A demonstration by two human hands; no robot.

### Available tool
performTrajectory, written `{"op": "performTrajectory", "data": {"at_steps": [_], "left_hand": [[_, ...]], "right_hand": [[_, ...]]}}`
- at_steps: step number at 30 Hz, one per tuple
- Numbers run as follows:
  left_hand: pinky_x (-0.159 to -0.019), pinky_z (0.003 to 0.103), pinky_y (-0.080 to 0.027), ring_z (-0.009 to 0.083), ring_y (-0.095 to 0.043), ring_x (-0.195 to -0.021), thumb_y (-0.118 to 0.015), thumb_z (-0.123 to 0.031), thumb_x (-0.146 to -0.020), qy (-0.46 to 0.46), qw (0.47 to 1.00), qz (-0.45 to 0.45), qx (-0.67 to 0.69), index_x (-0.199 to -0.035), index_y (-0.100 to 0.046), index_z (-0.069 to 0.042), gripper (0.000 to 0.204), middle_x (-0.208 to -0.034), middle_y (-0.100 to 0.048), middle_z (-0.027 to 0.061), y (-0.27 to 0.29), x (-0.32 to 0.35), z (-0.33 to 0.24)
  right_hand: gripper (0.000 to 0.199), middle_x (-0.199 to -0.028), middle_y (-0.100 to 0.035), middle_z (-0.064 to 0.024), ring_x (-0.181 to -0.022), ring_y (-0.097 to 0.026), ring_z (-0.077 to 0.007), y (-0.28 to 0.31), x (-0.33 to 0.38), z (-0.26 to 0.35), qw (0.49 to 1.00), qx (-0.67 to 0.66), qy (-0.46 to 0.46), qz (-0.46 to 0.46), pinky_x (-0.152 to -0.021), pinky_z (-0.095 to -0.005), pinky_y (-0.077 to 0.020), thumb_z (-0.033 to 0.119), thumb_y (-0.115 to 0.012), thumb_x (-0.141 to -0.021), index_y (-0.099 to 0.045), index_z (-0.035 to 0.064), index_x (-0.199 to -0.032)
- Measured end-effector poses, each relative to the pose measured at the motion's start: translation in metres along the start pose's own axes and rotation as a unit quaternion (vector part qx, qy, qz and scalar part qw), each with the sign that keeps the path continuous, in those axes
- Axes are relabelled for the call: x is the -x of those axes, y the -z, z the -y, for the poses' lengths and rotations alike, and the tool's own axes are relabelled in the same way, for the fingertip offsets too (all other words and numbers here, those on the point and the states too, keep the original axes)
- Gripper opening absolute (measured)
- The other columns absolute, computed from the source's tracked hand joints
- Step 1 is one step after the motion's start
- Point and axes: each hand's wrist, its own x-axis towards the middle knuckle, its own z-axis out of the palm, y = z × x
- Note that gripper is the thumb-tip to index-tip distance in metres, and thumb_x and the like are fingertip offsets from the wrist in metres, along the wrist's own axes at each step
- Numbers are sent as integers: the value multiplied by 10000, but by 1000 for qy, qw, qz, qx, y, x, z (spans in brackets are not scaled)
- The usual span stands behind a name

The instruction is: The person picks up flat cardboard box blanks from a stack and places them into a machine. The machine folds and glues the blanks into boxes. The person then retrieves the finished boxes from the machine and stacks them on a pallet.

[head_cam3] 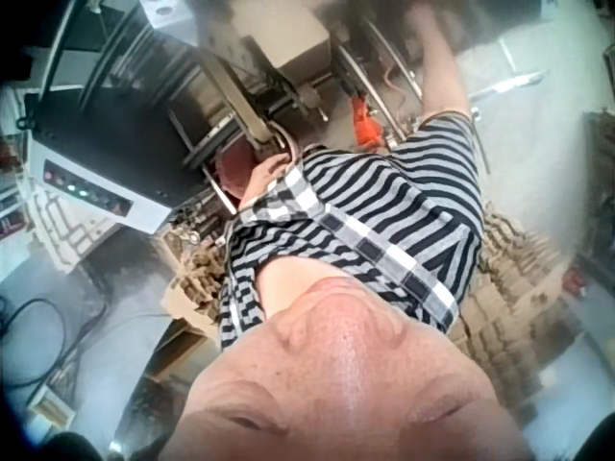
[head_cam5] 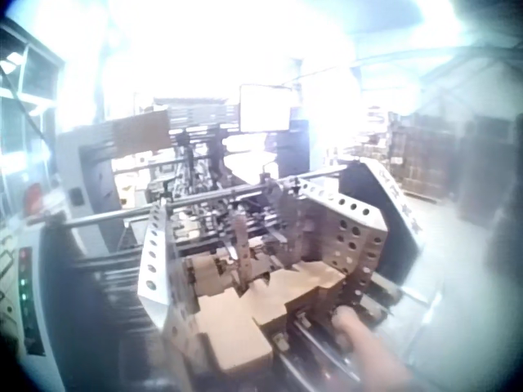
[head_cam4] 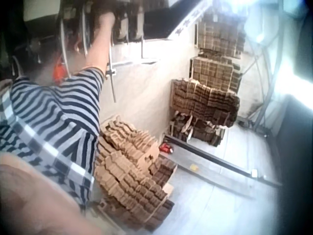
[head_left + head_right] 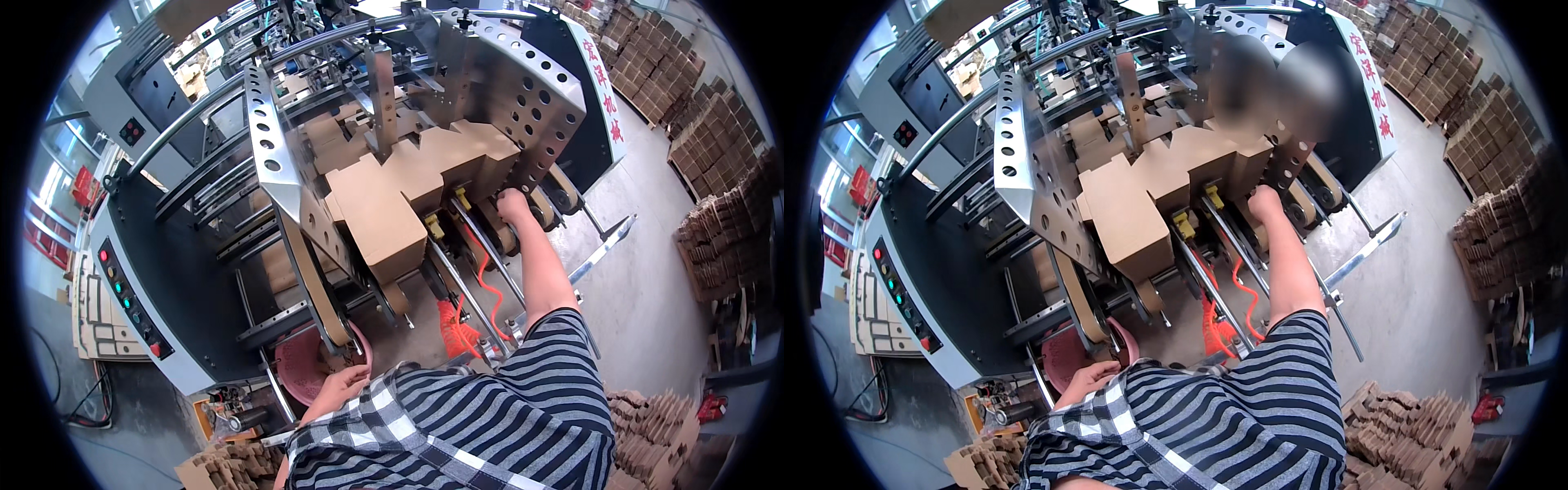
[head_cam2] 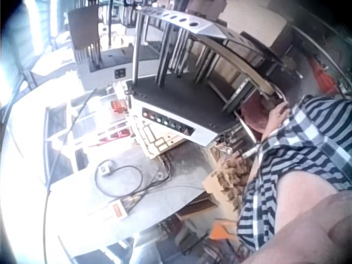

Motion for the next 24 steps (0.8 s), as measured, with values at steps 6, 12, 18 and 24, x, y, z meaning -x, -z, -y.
{"op": "performTrajectory", "data": {"at_steps": [6, 12, 18, 24], "left_hand": [[-862, 234, -458, 96, -582, -989, -597, -113, -914, -2, 999, 16, 35, -1257, -527, 2, 369, -1110, -637, 55, 13, -10, 20], [-861, 235, -461, 101, -586, -990, -612, -102, -902, 12, 1000, 10, 16, -1259, -528, 2, 381, -1121, -643, 61, 11, -17, 22], [-804, 256, -476, 138, -607, -878, -641, -186, -878, -12, 999, 23, -21, -1243, -544, -2, 420, -1051, -649, 99, 13, -33, 30], [-739, 273, -471, 151, -570, -772, -666, -244, -856, -35, 996, 8, -76, -1225, -556, -9, 451, -879, -621, 103, 16, -33, 28]], "right_hand": [[248, -943, -643, -255, -906, -623, -395, -63, -67, -44, 995, 81, 27, 57, -729, -430, -516, 45, -519, -754, -637, -61, -944], [138, -688, -577, -171, -524, -564, -281, -68, -63, -11, 857, -474, -200, -11, -392, -371, -409, 4, -506, -778, -579, -63, -874], [129, -701, -621, -196, -553, -621, -292, -46, -41, 24, 932, -287, -221, -4, -435, -381, -452, 56, -564, -758, -625, -42, -815], [288, -985, -687, -168, -965, -662, -290, 29, 5, 73, 973, 215, -80, -8, -806, -378, -527, 189, -609, -729, -708, 15, -936]]}}
